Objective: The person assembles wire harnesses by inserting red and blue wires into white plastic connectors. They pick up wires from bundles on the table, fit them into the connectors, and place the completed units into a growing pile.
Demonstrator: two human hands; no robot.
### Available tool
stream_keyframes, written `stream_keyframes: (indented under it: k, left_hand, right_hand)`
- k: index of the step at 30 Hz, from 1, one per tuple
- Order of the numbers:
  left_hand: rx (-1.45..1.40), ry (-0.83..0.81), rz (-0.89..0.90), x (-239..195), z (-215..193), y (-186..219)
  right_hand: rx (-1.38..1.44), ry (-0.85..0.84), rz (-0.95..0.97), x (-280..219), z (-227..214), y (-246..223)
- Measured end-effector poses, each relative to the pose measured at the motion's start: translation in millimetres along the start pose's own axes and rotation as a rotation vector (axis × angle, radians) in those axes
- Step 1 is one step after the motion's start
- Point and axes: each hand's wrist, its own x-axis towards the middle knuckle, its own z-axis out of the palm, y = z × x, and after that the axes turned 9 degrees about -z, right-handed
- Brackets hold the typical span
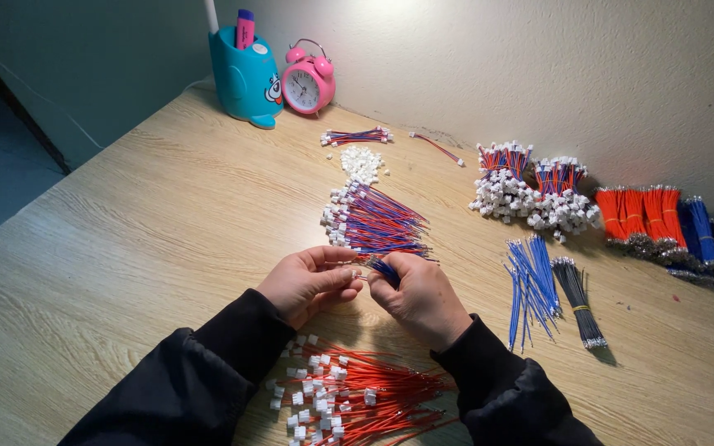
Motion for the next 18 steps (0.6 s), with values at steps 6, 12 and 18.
stream_keyframes:
  k: [6, 12, 18]
  left_hand:
    - [0.008, 0.013, 0.023, 2.9, -1.1, -2.0]
    - [0.019, 0.010, 0.054, 12.5, -6.4, -10.1]
    - [0.034, -0.009, 0.080, 12.5, -3.1, -12.0]
  right_hand:
    - [-0.055, 0.030, -0.038, -3.6, 5.1, -2.1]
    - [-0.076, 0.035, -0.038, -8.2, 5.1, -6.6]
    - [-0.074, 0.024, -0.070, -7.1, 9.5, -2.5]
